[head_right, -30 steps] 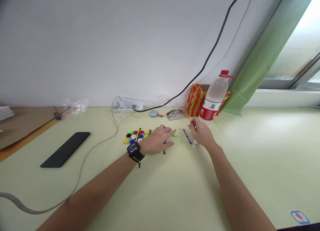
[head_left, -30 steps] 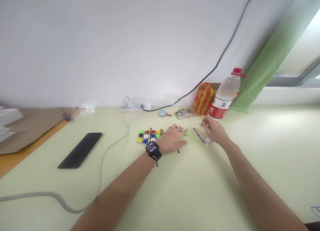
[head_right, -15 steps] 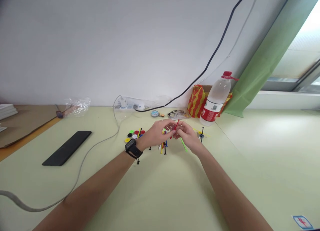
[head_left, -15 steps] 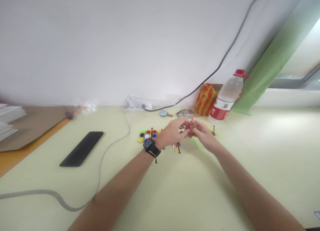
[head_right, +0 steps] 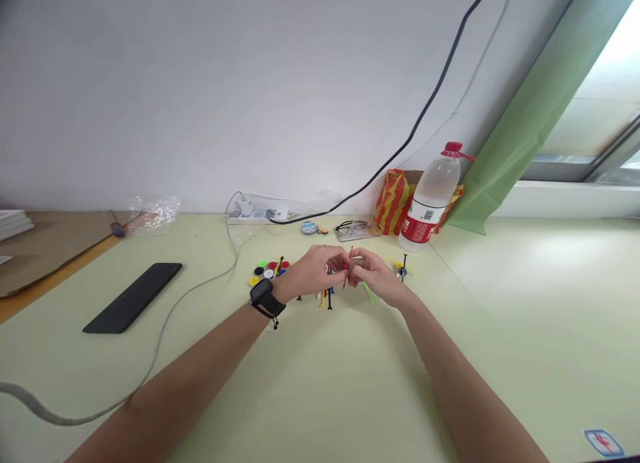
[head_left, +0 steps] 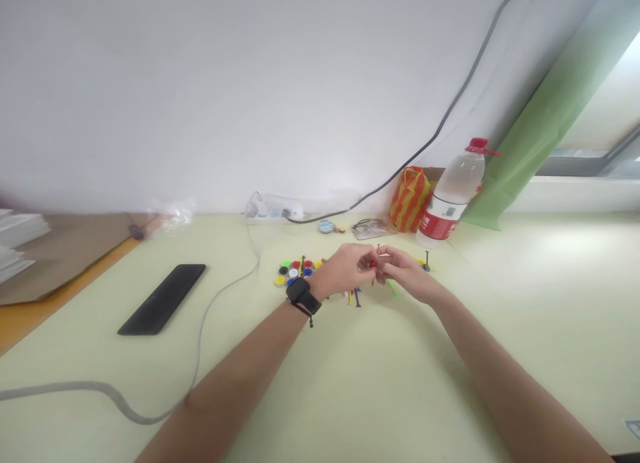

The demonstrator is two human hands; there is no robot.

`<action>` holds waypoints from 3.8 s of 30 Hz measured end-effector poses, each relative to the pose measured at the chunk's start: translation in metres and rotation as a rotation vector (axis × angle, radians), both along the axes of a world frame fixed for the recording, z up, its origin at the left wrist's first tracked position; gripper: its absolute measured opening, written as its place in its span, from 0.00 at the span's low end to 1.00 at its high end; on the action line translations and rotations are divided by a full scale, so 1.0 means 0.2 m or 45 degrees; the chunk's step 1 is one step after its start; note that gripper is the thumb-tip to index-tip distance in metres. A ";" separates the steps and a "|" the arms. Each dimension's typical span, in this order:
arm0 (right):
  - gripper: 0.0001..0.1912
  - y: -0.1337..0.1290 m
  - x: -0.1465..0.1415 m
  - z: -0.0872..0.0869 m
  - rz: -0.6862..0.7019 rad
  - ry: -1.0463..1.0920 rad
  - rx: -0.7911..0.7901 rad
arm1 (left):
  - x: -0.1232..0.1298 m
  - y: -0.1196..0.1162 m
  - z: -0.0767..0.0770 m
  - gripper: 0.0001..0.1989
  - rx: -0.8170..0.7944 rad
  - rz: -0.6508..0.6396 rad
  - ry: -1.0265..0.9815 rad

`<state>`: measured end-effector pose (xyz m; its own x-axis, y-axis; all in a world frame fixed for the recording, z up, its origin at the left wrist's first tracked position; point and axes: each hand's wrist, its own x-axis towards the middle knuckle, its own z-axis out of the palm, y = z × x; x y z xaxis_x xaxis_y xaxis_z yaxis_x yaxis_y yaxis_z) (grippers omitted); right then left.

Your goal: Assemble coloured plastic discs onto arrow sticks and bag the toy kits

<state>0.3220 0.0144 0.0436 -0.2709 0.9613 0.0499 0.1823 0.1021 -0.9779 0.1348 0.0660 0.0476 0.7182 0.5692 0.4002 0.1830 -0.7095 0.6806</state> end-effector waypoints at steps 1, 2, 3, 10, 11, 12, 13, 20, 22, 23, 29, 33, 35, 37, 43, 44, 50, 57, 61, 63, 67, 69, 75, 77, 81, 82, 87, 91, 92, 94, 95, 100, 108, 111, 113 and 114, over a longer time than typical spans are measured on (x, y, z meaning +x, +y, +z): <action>0.08 0.00 0.00 0.00 0.000 -0.023 0.003 | 0.00 0.00 0.00 0.05 -0.013 -0.009 0.000; 0.07 0.01 0.00 -0.01 -0.022 -0.056 0.008 | 0.00 0.00 0.00 0.04 -0.019 -0.008 0.006; 0.06 0.01 0.00 -0.02 -0.062 -0.093 0.014 | 0.00 0.00 -0.01 0.03 -0.019 -0.003 0.015; 0.18 0.11 0.11 -0.15 -0.462 -0.654 0.332 | 0.04 -0.04 -0.05 0.02 0.142 -0.010 0.253; 0.18 0.12 0.14 -0.16 -0.491 -0.765 0.369 | 0.04 -0.04 -0.06 0.04 0.181 -0.020 0.313; 0.18 0.12 0.16 -0.17 -0.520 -0.868 0.400 | 0.04 -0.04 -0.07 0.06 0.221 -0.024 0.371; 0.17 0.13 0.19 -0.17 -0.548 -0.959 0.428 | 0.04 -0.03 -0.08 0.06 0.261 -0.019 0.421; 0.10 0.13 0.41 -0.15 -0.860 -1.504 0.225 | -0.01 0.05 -0.12 0.03 0.471 0.041 0.453; 0.12 0.12 0.47 -0.16 -0.881 -1.556 0.138 | -0.02 0.06 -0.13 0.04 0.491 0.104 0.450; 0.12 0.12 0.49 -0.16 -0.863 -1.565 0.091 | -0.02 0.06 -0.14 0.06 0.497 0.133 0.463; 0.06 0.13 0.51 -0.17 -0.783 -1.585 -0.083 | -0.01 0.06 -0.16 0.08 0.546 0.205 0.600; 0.10 0.15 0.51 -0.18 -0.820 -1.623 -0.151 | 0.00 0.05 -0.15 0.10 0.565 0.247 0.615; 0.12 0.15 0.51 -0.20 -0.848 -1.608 -0.140 | 0.00 0.05 -0.14 0.11 0.563 0.260 0.590; 0.13 0.15 0.50 -0.21 -0.860 -1.568 -0.105 | -0.01 0.05 -0.11 0.12 0.559 0.277 0.555; 0.20 0.14 0.50 -0.20 -0.933 -1.435 0.033 | -0.04 0.06 -0.04 0.13 0.515 0.314 0.469; 0.20 0.13 0.50 -0.18 -0.966 -1.391 0.090 | -0.04 0.06 -0.02 0.13 0.500 0.317 0.444; 0.09 0.11 0.36 -0.05 -0.963 -0.523 0.227 | -0.02 0.03 0.04 0.17 0.333 0.280 0.144; 0.06 0.05 0.09 -0.01 -0.277 0.206 -0.018 | 0.02 -0.02 0.05 0.18 0.130 0.046 -0.066; 0.05 0.02 0.06 0.00 -0.173 0.126 -0.076 | 0.03 -0.04 0.04 0.10 0.090 0.038 -0.069; 0.07 0.02 0.07 -0.01 -0.122 0.144 -0.118 | 0.04 -0.05 0.05 0.08 0.097 0.057 -0.082; 0.10 0.03 0.09 -0.02 -0.002 0.320 -0.163 | 0.04 -0.07 0.07 0.09 0.111 0.065 -0.110; 0.10 0.03 0.10 -0.02 0.041 0.392 -0.155 | 0.04 -0.07 0.08 0.12 0.137 0.055 -0.117; 0.10 0.03 0.09 -0.01 -0.020 0.436 -0.141 | 0.04 -0.07 0.10 0.14 0.146 0.071 -0.109; 0.09 0.03 0.08 0.00 -0.051 0.350 -0.144 | 0.04 -0.07 0.09 0.12 0.130 0.071 -0.093; 0.09 0.02 0.07 -0.01 -0.065 0.185 -0.200 | 0.04 -0.06 0.07 0.05 0.072 0.069 -0.053; 0.09 0.02 0.06 -0.01 -0.058 0.189 -0.210 | 0.03 -0.06 0.06 0.03 0.059 0.070 -0.041; 0.12 0.05 0.10 -0.03 -0.198 0.280 -0.220 | 0.03 -0.06 0.05 0.04 0.071 0.091 0.011; 0.14 0.09 0.16 -0.09 -0.520 -0.195 -0.091 | 0.05 -0.06 0.00 0.09 0.208 -0.009 0.146; 0.14 0.10 0.17 -0.11 -0.577 -0.371 -0.026 | 0.05 -0.05 -0.02 0.08 0.246 -0.033 0.197; 0.13 0.11 0.18 -0.15 -0.622 -0.693 0.112 | 0.05 -0.05 -0.06 0.06 0.279 -0.051 0.306; 0.12 0.12 0.19 -0.16 -0.616 -0.820 0.167 | 0.05 -0.05 -0.08 0.06 0.279 -0.052 0.360; 0.09 0.13 0.21 -0.19 -0.538 -1.118 0.264 | 0.05 -0.06 -0.10 0.08 0.343 -0.022 0.430; 0.08 0.10 0.21 -0.18 -0.382 -1.171 0.361 | 0.06 -0.09 -0.08 0.09 0.533 -0.066 0.467; 0.07 0.09 0.20 -0.17 -0.321 -1.212 0.335 | 0.05 -0.08 -0.09 0.09 0.584 0.004 0.512; 0.07 0.09 0.20 -0.17 -0.316 -1.238 0.323 | 0.04 -0.07 -0.10 0.09 0.615 0.037 0.514; 0.07 0.09 0.20 -0.17 -0.320 -1.247 0.317 | 0.04 -0.07 -0.10 0.10 0.625 0.042 0.506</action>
<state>0.3616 0.0333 0.0101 -0.0933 0.9883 0.1208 0.9288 0.1301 -0.3471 0.1418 0.0516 0.0282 0.8510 0.4113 0.3266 0.3820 -0.9115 0.1524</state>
